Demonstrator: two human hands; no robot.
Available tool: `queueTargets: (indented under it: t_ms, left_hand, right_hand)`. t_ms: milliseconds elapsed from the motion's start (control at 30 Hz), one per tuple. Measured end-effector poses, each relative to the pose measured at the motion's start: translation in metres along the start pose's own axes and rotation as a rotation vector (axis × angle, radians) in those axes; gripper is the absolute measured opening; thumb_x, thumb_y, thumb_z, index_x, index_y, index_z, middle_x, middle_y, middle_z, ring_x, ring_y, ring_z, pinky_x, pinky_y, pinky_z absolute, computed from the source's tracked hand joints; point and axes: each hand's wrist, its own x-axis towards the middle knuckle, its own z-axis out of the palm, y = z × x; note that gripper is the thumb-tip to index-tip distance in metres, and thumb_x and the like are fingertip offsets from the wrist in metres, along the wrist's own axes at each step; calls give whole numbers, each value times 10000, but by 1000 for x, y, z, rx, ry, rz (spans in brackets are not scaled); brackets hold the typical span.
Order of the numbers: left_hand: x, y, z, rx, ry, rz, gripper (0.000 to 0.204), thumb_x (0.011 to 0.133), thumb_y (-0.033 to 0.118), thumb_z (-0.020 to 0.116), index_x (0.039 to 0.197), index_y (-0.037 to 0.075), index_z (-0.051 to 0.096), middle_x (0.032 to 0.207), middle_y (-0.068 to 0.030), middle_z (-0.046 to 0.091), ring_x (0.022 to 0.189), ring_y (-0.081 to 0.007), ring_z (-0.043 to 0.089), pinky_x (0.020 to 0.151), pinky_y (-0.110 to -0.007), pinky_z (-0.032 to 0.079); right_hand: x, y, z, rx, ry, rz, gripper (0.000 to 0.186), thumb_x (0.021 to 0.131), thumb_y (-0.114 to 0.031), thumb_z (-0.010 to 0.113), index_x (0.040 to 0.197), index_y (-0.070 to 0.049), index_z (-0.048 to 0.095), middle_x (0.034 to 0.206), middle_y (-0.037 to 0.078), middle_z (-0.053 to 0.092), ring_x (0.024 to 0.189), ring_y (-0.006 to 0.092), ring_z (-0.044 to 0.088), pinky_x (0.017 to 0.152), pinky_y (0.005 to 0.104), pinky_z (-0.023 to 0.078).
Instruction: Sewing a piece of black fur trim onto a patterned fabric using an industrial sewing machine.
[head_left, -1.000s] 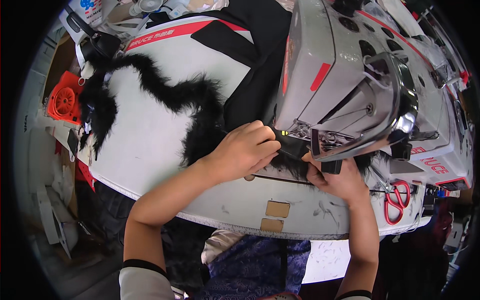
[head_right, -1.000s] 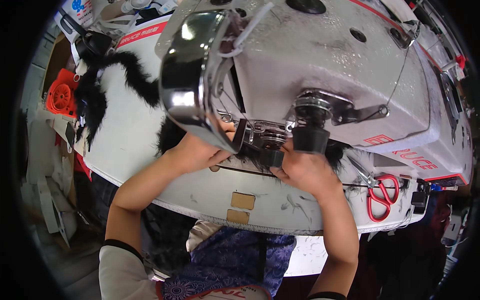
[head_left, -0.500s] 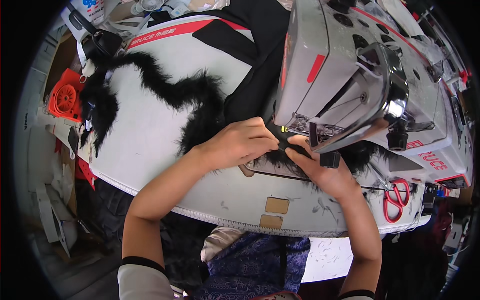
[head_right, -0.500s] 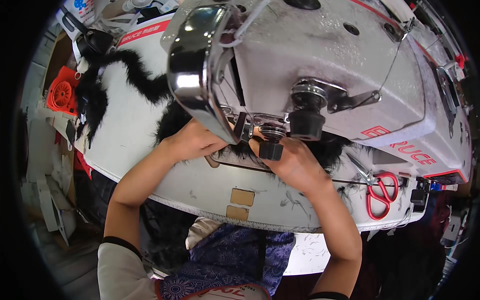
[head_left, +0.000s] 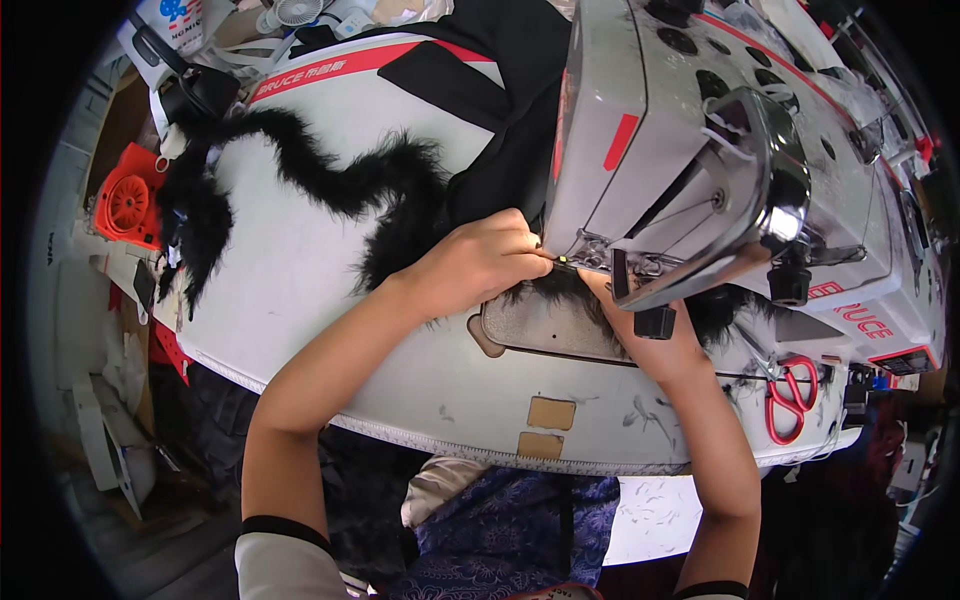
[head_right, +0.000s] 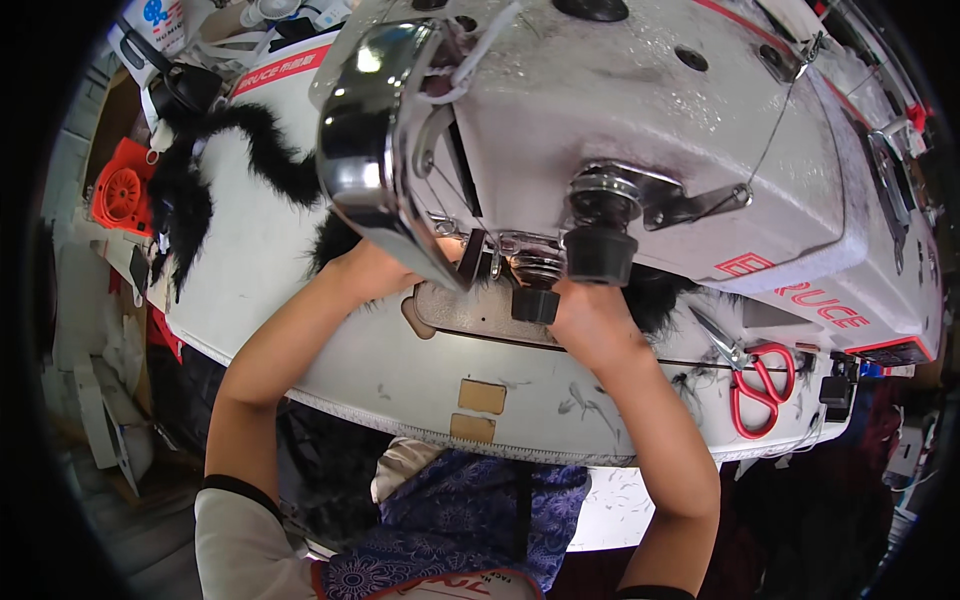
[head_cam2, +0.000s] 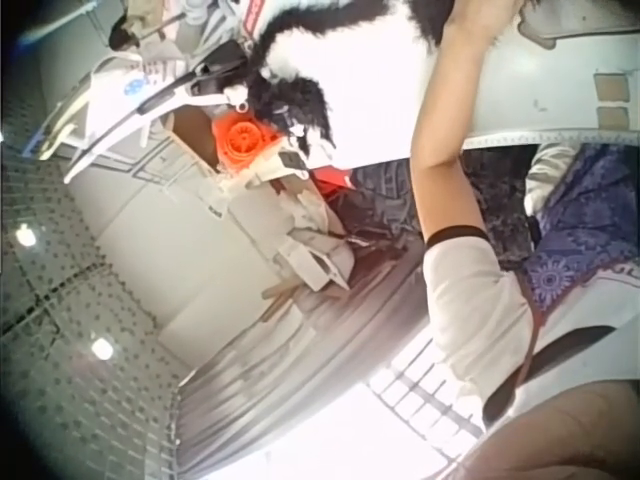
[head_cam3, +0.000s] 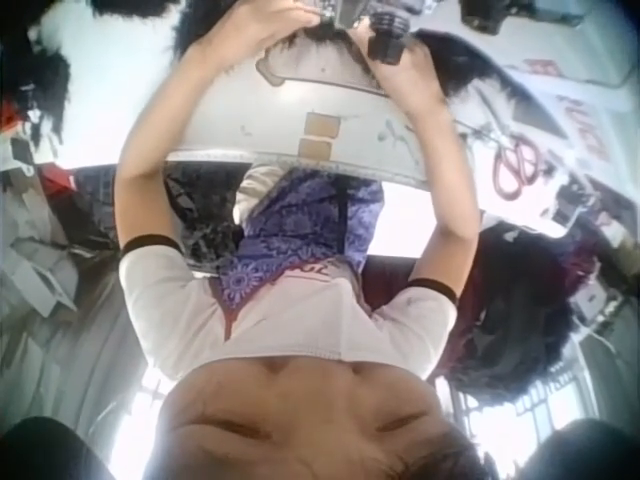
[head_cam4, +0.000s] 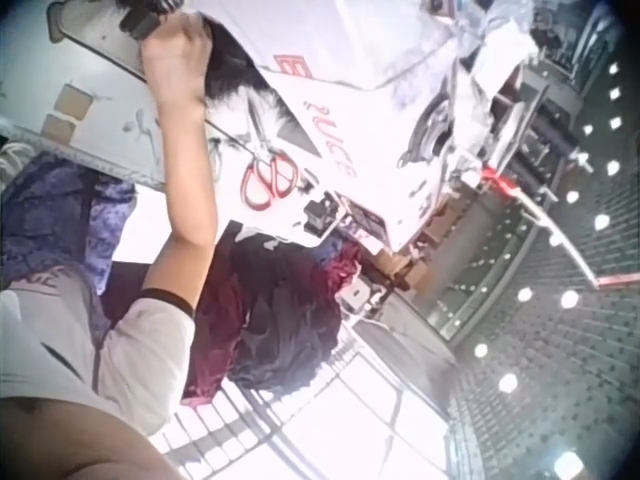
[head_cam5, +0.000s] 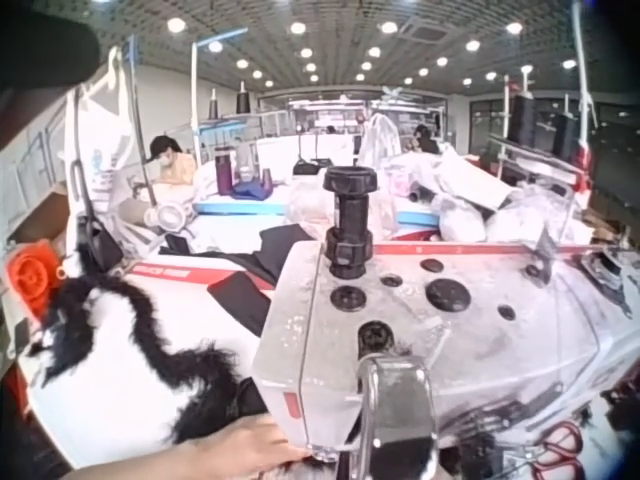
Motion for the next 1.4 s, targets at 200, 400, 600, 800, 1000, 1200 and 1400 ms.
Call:
queueTargets:
  t_ms: [200,400,600,800,1000,1200,1400]
  left_hand:
    - [5,-4,3,-11,49,8,268,581,-12,624,832,57,561,773,-29,484,751,-193,488,608,-270,471]
    - [2,-11,9,-218,-31,-88,255,588,16,620,828,59,546,782,-32,479,775,-197,490,630,-271,477]
    - [2,-9,12,-92,-31,-84,181,625,56,594,793,61,528,768,-23,481,778,-181,495,651,-264,481]
    - [4,-5,10,143,33,63,165,632,54,593,783,48,527,741,-21,472,774,-178,499,657,-262,478]
    - [5,-2,12,89,60,18,168,639,43,637,767,39,529,742,-43,470,734,-203,491,650,-282,465]
    - [6,1,16,116,65,-130,173,646,40,665,739,26,521,748,-67,469,717,-226,478,635,-302,456]
    - [5,-5,6,72,31,12,204,615,1,645,788,20,539,759,-53,482,761,-219,486,657,-293,465]
  right_hand:
    - [-4,11,10,-320,157,-88,298,819,-115,537,1115,-84,556,965,60,630,798,212,622,707,335,479]
    - [0,14,12,94,101,-28,348,798,-17,490,1129,-96,562,962,84,617,839,214,601,731,328,471]
    - [3,9,0,19,236,-165,432,732,5,508,1129,-150,577,803,81,581,734,213,575,681,319,468]
    - [4,3,-8,-66,236,-186,481,687,6,516,1135,-160,578,731,36,547,662,181,541,610,294,451]
    - [2,5,-3,-164,230,-180,426,696,-26,543,1094,-165,605,705,19,536,655,166,541,604,296,447]
    - [1,12,14,-100,243,-89,339,770,-163,589,1109,-166,577,806,12,579,726,165,580,650,298,459]
    - [-3,18,24,-444,107,-51,414,768,-198,594,1173,-150,523,985,7,599,752,162,587,660,274,457]
